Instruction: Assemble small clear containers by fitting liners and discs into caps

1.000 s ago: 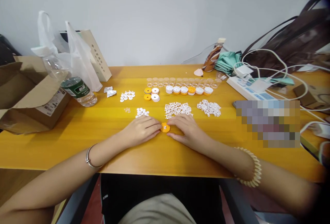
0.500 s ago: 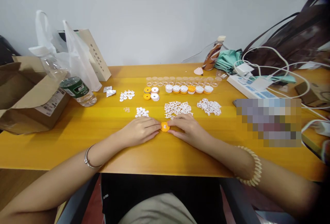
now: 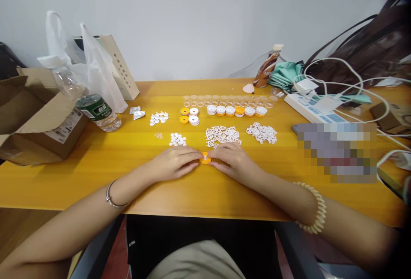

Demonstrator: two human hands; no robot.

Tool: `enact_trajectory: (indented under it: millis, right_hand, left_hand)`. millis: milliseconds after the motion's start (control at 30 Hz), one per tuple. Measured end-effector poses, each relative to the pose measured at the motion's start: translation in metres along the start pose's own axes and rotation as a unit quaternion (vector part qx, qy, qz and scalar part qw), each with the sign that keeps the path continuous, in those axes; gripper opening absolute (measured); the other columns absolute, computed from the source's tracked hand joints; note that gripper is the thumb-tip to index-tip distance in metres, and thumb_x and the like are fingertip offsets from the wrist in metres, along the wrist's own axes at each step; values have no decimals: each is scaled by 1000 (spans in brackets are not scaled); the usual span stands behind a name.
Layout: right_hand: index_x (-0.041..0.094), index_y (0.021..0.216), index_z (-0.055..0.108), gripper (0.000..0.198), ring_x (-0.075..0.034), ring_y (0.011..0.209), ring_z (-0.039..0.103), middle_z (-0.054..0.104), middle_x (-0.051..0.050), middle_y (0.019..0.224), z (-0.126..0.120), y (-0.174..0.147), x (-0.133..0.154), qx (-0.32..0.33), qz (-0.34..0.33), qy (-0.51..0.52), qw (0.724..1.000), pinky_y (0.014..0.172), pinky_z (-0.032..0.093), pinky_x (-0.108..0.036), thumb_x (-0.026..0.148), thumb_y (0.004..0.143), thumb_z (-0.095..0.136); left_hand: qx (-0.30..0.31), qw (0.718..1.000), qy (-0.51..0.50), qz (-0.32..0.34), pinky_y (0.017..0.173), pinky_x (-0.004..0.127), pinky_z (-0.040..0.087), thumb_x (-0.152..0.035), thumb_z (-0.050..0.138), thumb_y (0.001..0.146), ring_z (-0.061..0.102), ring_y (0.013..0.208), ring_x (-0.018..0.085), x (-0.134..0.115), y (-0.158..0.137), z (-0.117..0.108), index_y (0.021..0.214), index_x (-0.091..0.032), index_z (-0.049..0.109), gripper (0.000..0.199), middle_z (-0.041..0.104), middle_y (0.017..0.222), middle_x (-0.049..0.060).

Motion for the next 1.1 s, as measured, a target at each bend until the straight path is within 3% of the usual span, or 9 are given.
enact_trajectory:
  millis: [600,867,1100]
  right_hand:
    - [23,94,67,17,-19,89,57,69,-4,93,-2,-2,8,-22,-54,-44,997,78,40,-35,25,88,51]
    - [22,93,67,17,-20,91,56,68,-5,95,-1,-1,17,0,-82,-87,993,78,40,-36,23,88,50]
    - [22,89,65,14,-19,91,58,68,-4,93,-1,-1,13,-5,-62,-58,996,79,39,-35,23,86,52]
  left_hand:
    - [8,996,78,37,84,35,50,-20,45,88,59,98,19,-6,-4,4,115,-16,57,29,62,108,11]
    - [44,990,124,44,85,35,49,-21,41,90,58,98,20,-9,-4,9,116,-15,55,30,62,107,11]
    - [26,990,129,55,87,36,46,-20,43,89,58,97,19,-16,-2,6,117,-13,54,30,64,106,10]
Point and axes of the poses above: each hand's wrist, its own y-axis towards the middle knuckle, its own z-axis out of the palm, x = y × z, the point moved 9 cm from there along y, towards the middle knuckle
